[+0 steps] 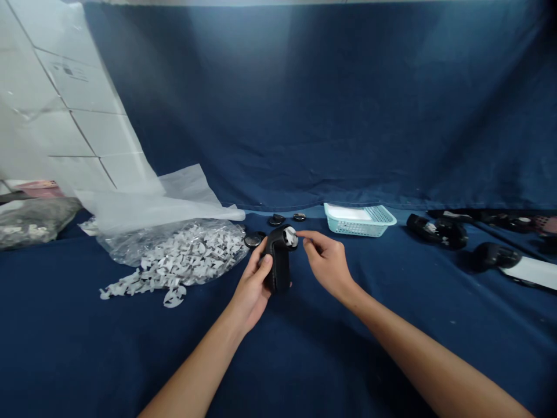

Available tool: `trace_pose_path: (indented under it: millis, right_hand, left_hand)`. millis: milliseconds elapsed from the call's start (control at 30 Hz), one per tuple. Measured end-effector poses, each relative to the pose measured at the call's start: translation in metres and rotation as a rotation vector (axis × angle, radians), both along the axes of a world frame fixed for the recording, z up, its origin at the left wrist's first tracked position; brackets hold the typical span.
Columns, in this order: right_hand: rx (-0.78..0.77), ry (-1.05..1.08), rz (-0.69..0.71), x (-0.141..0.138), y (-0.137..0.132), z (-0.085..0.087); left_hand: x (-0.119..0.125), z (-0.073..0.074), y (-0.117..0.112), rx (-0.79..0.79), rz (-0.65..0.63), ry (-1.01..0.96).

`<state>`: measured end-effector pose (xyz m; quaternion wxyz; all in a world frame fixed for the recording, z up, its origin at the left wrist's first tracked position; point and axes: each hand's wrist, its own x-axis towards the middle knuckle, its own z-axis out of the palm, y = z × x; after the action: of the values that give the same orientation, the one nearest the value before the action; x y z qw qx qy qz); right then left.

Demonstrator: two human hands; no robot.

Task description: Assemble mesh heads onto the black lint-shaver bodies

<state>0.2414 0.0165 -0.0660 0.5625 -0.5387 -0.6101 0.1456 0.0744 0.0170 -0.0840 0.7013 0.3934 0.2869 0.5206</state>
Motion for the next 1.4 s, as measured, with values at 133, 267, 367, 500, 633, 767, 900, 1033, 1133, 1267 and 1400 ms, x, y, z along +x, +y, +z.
trace_pose_path:
  millis: [133, 267, 367, 500, 633, 767, 900, 1033, 1133, 1267, 1400]
  right_hand:
    - [0.004, -0.015, 0.000, -0.0023, -0.0008, -0.0030]
    - [-0.029, 0.086, 0.063, -0.0050, -0.0018, -0.0030]
    - [-0.059, 0.134, 0.106, -0.0059, -0.0019, -0.0013]
    - [-0.070, 0.149, 0.119, -0.0065, -0.0027, 0.0007]
    - [-0.075, 0.155, 0.124, -0.0080, -0.0054, 0.0019]
    - [-0.069, 0.150, 0.133, -0.0090, -0.0070, 0.0030]
    - [-0.053, 0.127, 0.134, -0.0085, -0.0065, 0.0027]
    - [-0.055, 0.076, 0.112, -0.0071, -0.0055, -0.0001]
    - [-0.074, 0.042, 0.081, -0.0057, -0.0044, -0.0014]
    - [-0.104, -0.013, 0.039, -0.0036, -0.0026, -0.0011]
    - [-0.125, -0.045, 0.007, -0.0017, -0.0008, -0.0015]
  left_hand:
    - [-0.0009, -0.0001, 0.0005, -0.003, 0.011, -0.006]
    - [-0.0012, 0.0009, 0.0006, -0.008, 0.028, -0.012]
    - [-0.0013, 0.0009, 0.0004, -0.012, 0.044, -0.014]
    - [-0.0015, -0.0001, -0.0005, -0.014, 0.042, -0.010]
    - [-0.0016, -0.0005, -0.0003, -0.009, 0.038, 0.007]
    - [-0.0014, -0.0008, 0.0012, -0.020, 0.041, 0.008]
    - [-0.0012, -0.0011, 0.0010, -0.013, 0.004, 0.005]
    - [-0.0007, -0.0003, -0.0009, -0.040, -0.009, 0.006]
    - [-0.0007, 0.0005, -0.0025, -0.063, -0.024, -0.004]
    - [-0.0015, -0.0004, -0.0034, -0.067, -0.049, -0.004]
    - [-0.0029, -0.0030, -0.0028, -0.058, -0.061, -0.016]
